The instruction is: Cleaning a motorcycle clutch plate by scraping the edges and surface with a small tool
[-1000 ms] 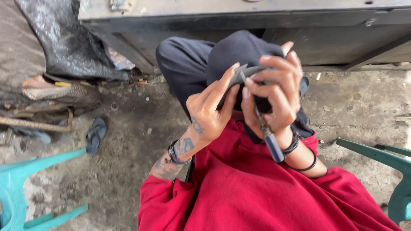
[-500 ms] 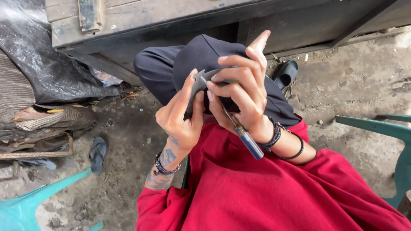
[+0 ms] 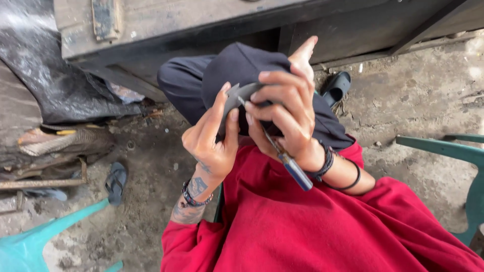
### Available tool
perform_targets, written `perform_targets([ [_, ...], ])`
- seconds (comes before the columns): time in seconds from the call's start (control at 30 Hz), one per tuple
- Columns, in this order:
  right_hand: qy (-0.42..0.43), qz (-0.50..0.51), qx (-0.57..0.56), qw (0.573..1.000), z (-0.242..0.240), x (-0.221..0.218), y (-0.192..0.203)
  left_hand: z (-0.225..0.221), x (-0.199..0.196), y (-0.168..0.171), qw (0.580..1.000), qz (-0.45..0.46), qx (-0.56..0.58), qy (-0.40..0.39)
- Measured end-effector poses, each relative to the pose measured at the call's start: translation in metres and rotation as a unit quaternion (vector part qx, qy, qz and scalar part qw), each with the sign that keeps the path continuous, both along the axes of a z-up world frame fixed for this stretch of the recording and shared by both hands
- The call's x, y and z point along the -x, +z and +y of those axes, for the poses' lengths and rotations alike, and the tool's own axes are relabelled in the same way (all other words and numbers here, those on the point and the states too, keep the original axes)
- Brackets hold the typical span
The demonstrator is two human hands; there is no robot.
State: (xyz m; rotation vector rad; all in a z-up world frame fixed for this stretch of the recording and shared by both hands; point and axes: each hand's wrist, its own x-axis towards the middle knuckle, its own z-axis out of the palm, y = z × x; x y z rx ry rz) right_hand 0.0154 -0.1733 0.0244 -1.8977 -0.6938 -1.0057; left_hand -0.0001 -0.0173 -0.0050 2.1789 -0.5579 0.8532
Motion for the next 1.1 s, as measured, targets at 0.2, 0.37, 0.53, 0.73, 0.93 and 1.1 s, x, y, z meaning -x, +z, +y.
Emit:
perform_targets([
  [0.2, -0.011, 0.029, 0.009, 0.999, -0.005, 0.009, -0.01, -0.008, -0.001, 0.001, 1.0, -0.007, -0.001, 0.023],
  [0.37, -0.016, 0.01, 0.016, 1.0, -0.005, 0.003, -0.007, -0.012, 0.0, -0.002, 1.0, -0.011, 0.011, 0.026],
  [0.53, -0.019, 0.03, 0.023, 0.999, -0.007, 0.007, -0.015, -0.012, -0.005, -0.006, 0.999, -0.026, 0.015, 0.026],
  [0.73, -0.015, 0.015, 0.018, 1.0, -0.006, 0.003, -0.009, -0.012, -0.006, -0.003, 1.0, -0.018, 0.01, 0.022],
  [0.93, -0.008, 0.002, 0.023, 1.0, -0.005, 0.003, -0.007, -0.013, 0.0, -0.005, 1.0, -0.006, 0.012, 0.026],
  [1.1, -0.01, 0.018, 0.025, 0.999, -0.008, 0.007, -0.012, -0.014, -0.005, -0.004, 0.998, -0.027, -0.004, 0.049],
])
